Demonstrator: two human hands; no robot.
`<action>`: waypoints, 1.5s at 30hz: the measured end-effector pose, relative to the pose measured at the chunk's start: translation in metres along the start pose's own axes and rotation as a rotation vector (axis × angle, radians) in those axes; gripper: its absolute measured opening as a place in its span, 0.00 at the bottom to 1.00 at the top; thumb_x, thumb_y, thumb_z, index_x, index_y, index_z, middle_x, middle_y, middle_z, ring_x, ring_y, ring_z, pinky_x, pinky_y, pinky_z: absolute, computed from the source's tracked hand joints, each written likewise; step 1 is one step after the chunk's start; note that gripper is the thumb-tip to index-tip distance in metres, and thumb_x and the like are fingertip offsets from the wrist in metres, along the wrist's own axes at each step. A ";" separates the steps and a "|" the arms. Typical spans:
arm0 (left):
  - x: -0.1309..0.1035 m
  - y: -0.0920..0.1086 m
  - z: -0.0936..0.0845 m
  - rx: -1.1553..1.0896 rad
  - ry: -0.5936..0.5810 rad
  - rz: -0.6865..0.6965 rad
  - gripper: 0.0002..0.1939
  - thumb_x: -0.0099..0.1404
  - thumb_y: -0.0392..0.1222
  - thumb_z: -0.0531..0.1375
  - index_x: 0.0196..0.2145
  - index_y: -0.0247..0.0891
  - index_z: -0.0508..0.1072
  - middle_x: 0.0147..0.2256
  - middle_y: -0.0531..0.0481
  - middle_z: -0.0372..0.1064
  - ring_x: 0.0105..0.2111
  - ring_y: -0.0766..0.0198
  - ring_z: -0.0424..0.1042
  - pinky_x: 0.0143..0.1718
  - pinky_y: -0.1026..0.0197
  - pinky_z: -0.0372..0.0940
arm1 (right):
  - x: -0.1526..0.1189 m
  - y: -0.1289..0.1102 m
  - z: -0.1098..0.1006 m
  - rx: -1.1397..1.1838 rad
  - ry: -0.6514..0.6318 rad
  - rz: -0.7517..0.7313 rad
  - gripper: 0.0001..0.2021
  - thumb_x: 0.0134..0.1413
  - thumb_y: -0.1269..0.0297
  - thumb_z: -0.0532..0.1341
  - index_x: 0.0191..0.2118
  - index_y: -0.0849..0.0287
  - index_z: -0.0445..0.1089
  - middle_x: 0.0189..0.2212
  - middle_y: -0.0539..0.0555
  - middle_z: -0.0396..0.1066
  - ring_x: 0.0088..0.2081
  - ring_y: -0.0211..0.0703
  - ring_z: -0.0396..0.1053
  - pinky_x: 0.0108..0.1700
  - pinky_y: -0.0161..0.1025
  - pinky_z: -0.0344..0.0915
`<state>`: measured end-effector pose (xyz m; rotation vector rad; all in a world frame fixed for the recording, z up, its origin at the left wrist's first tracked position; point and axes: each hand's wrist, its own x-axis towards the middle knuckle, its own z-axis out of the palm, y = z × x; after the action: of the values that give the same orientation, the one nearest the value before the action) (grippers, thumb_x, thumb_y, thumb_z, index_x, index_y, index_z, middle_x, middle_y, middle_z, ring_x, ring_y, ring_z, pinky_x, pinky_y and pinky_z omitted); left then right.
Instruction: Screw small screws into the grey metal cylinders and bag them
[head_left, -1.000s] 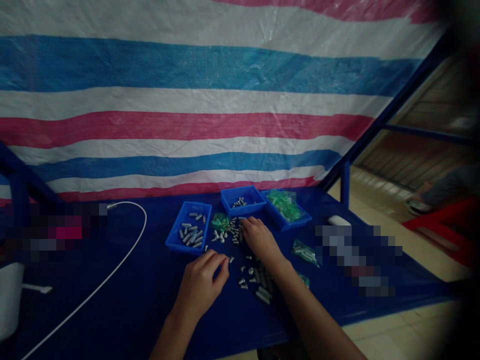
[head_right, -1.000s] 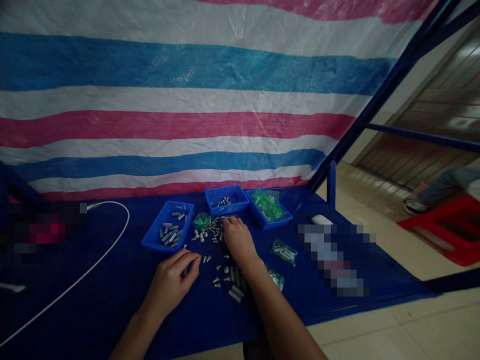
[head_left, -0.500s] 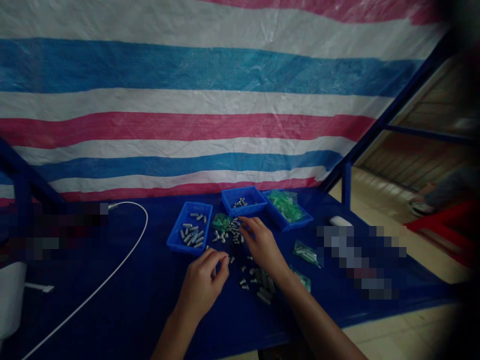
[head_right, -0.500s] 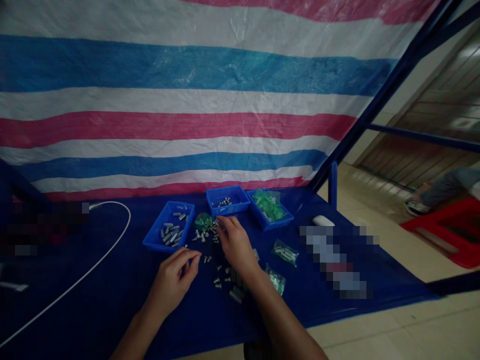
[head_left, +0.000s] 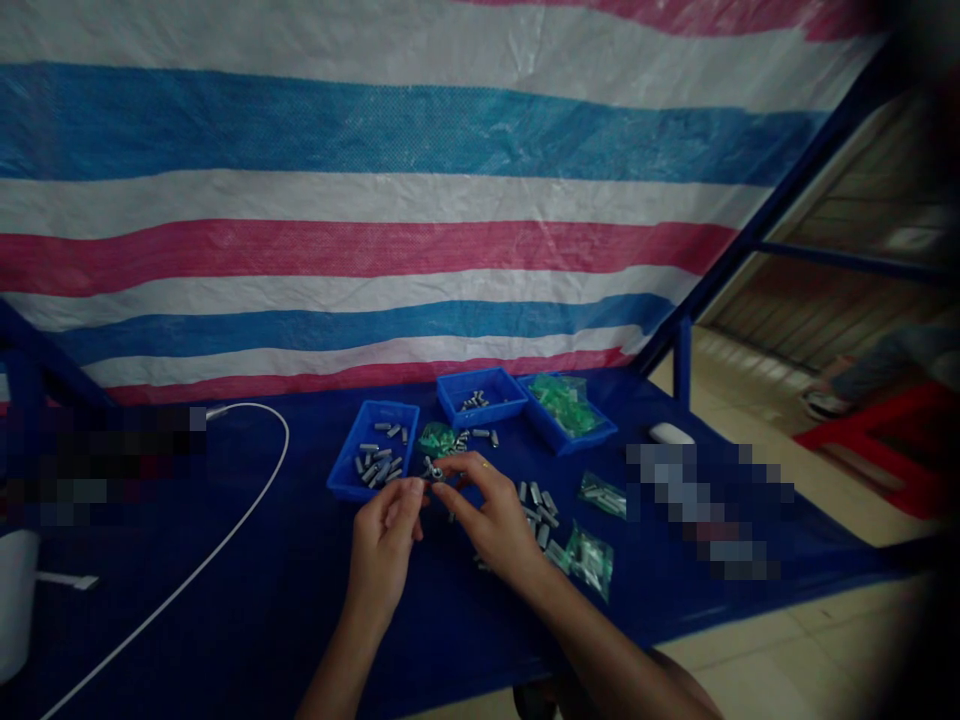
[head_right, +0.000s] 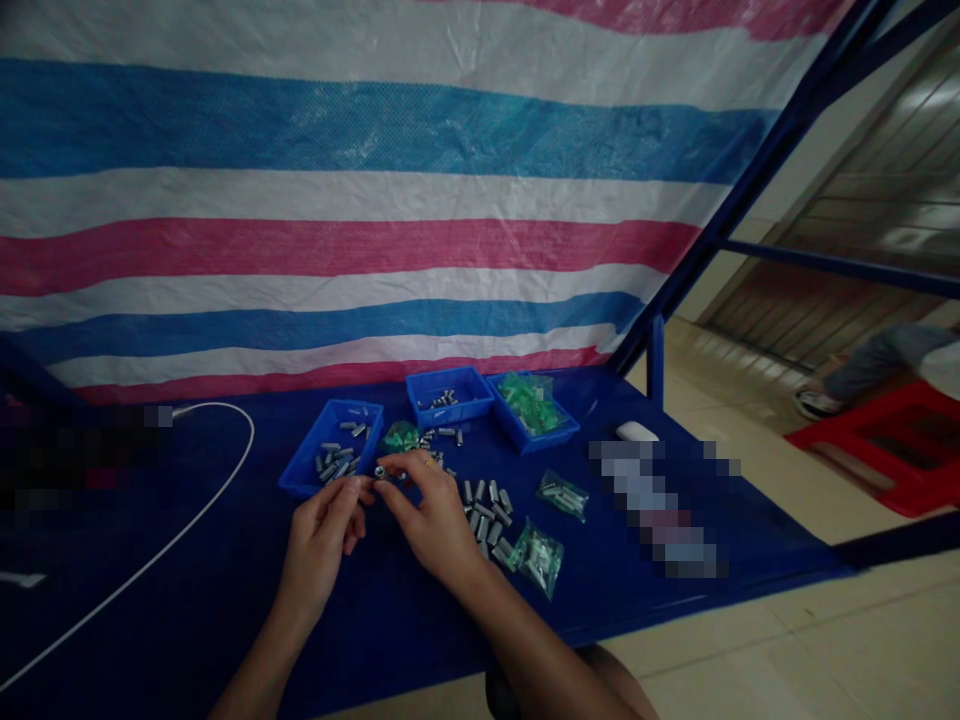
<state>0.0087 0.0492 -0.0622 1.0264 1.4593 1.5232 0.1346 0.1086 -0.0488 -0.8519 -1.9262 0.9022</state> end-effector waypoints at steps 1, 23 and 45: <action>0.000 0.001 -0.001 -0.015 -0.008 -0.011 0.20 0.62 0.55 0.55 0.31 0.32 0.72 0.16 0.57 0.57 0.15 0.73 0.55 0.15 0.70 0.49 | 0.000 -0.001 0.000 -0.017 -0.008 -0.018 0.07 0.55 0.66 0.59 0.41 0.55 0.69 0.37 0.52 0.71 0.39 0.41 0.68 0.42 0.38 0.64; 0.003 0.002 -0.003 -0.166 -0.091 -0.123 0.17 0.57 0.52 0.60 0.24 0.33 0.70 0.15 0.58 0.56 0.14 0.75 0.53 0.13 0.71 0.46 | -0.006 -0.004 0.003 -0.036 -0.010 -0.146 0.07 0.55 0.71 0.59 0.40 0.55 0.70 0.36 0.52 0.71 0.40 0.42 0.68 0.44 0.40 0.64; -0.003 0.000 -0.005 0.111 -0.032 0.178 0.15 0.56 0.40 0.62 0.43 0.38 0.70 0.26 0.56 0.66 0.20 0.72 0.64 0.19 0.70 0.59 | 0.004 0.006 -0.002 0.695 -0.225 0.407 0.10 0.52 0.57 0.61 0.33 0.59 0.72 0.27 0.48 0.67 0.29 0.34 0.63 0.31 0.32 0.58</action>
<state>0.0048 0.0449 -0.0621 1.2700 1.4769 1.5556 0.1365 0.1150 -0.0512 -0.7364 -1.4518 1.8374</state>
